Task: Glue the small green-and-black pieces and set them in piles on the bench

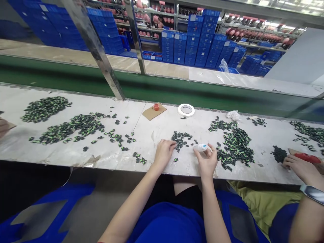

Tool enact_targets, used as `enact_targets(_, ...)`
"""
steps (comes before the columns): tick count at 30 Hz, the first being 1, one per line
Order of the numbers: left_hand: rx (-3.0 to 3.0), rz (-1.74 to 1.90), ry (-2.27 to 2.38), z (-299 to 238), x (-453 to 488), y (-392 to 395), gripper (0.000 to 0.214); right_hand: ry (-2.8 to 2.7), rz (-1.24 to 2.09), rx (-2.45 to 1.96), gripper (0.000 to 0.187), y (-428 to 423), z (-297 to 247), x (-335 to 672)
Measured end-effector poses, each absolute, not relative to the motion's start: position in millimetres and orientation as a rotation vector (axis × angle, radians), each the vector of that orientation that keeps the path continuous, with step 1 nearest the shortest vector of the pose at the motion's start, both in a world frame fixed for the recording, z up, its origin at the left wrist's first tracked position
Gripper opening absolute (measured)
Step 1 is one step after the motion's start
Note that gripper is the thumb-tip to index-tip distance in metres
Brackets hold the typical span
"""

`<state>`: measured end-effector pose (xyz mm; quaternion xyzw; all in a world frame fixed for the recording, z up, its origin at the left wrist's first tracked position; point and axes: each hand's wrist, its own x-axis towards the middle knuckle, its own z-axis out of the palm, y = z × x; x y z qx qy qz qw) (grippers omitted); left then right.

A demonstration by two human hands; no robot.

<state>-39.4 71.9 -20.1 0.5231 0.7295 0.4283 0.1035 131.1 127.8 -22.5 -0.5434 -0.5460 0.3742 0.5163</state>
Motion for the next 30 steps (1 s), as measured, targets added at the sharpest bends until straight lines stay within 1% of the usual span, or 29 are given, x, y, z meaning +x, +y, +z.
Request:
enact_targets(3, 1.582, 1.255, 2.127, -24.1, -37.8, 75.0, 0.019, -1.39, 0.874, -1.295, 0.071, 126.6, -22.2, 131.4)
enact_targets(5, 1.599, 1.249, 2.114, -26.1, -39.5, 72.1, 0.022, -1.409, 0.794, -1.255, 0.073, 119.7, -19.9, 132.1)
enact_targets(7, 1.609, 1.244, 2.111, -26.5, -41.9, 66.6, 0.024, -1.41, 0.666, -1.214, 0.07, 106.9, -17.4, 131.8)
enact_targets(9, 1.615, 1.256, 2.103, -24.1, -42.2, 59.4, 0.024, -1.412, 0.612, -1.178, 0.06, 90.6, -15.7, 129.3)
enact_targets(10, 1.614, 1.272, 2.079, -21.7, -40.7, 55.4, 0.023, -1.42, 0.658, -1.162, 0.054, 82.5, -15.2, 127.0)
enact_targets(12, 1.589, 1.326, 1.959, -14.8, -33.7, 47.1, 0.021, -1.426, 0.905, -1.114, 0.042, 68.7, -14.7, 120.4)
enact_targets(15, 1.454, 1.433, 1.685, -2.8, -16.8, 35.5, 0.018, -1.289, 1.307, -1.036, 0.033, 57.8, -14.3, 109.8)
enact_targets(18, 1.327, 1.522, 1.609, 3.4, -3.2, 27.3, 0.016, -1.171, 1.424, -1.018, 0.028, 56.2, -14.3, 104.6)
enact_targets(22, 1.391, 1.505, 1.731, -4.3, -2.5, 20.1, 0.017, -1.177, 1.366, -1.092, 0.028, 60.4, -16.4, 110.2)
enact_targets(27, 1.536, 1.304, 2.207, -28.0, -9.3, 13.0, 0.017, -1.307, 1.269, -1.197, 0.033, 68.1, -20.5, 123.8)
enact_targets(30, 1.588, 1.249, 2.252, -36.1, -7.5, 13.7, 0.015, -1.398, 1.232, -1.215, 0.034, 69.3, -21.9, 125.1)
